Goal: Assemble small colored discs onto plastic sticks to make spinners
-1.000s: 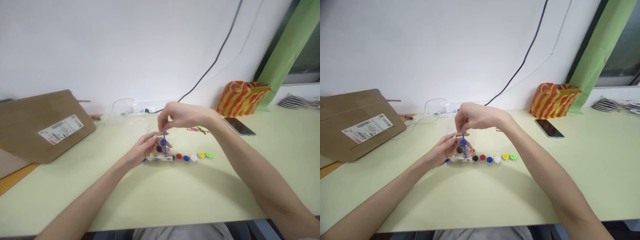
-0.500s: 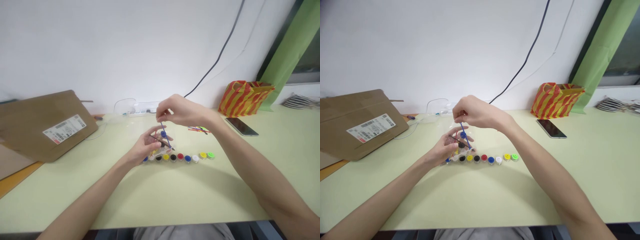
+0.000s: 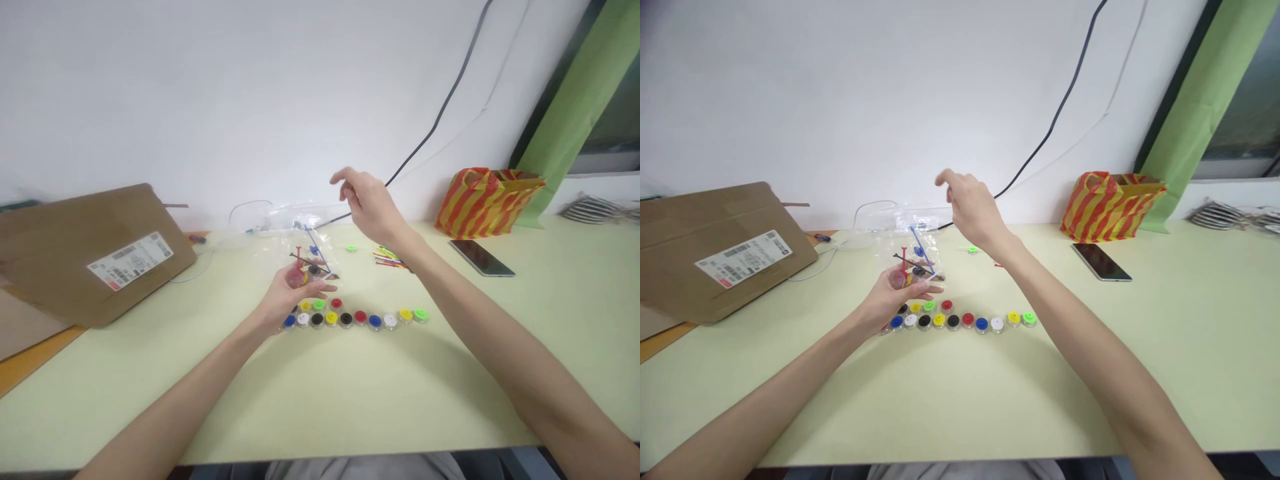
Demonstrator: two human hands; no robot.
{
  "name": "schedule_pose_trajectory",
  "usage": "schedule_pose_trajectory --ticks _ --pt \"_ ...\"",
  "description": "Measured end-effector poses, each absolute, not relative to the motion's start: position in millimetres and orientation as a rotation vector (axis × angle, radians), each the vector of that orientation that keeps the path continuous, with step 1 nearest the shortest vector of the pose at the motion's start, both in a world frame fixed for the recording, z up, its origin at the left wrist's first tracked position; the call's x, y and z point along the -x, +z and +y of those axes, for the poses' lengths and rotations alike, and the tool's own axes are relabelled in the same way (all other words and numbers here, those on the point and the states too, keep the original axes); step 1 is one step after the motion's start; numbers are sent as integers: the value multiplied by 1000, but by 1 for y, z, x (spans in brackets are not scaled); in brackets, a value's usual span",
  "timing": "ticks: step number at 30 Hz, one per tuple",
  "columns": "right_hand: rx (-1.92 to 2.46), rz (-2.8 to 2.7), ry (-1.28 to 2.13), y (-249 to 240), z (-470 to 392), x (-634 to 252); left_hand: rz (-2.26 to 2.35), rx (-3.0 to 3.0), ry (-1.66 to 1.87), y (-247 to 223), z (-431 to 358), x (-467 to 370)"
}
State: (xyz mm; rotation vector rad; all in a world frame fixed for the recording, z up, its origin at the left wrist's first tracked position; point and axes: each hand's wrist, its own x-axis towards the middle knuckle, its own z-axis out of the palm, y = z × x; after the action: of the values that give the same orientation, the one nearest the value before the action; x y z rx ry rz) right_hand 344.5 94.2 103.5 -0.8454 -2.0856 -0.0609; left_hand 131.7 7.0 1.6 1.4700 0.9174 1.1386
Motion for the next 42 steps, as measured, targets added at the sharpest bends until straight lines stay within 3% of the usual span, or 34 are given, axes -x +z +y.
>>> schedule_pose_trajectory --ticks 3,6,12,26,34,42 --pt "1175 -2290 -95 67 131 -354 960 -1449 1153 0 9 -129" --pt "1413 -2589 82 28 154 -364 974 -1454 1138 2 9 -129" --pt "1516 -2669 135 -7 173 -373 979 -1485 1105 5 6 -133" --pt "1332 -2476 -12 29 170 -378 946 -1538 1055 2 6 -133" --pt "858 -1872 424 80 156 -381 890 -1475 1061 -2 6 -132" --pt "571 -2017 623 120 81 -352 896 -1468 1030 1 3 -134"
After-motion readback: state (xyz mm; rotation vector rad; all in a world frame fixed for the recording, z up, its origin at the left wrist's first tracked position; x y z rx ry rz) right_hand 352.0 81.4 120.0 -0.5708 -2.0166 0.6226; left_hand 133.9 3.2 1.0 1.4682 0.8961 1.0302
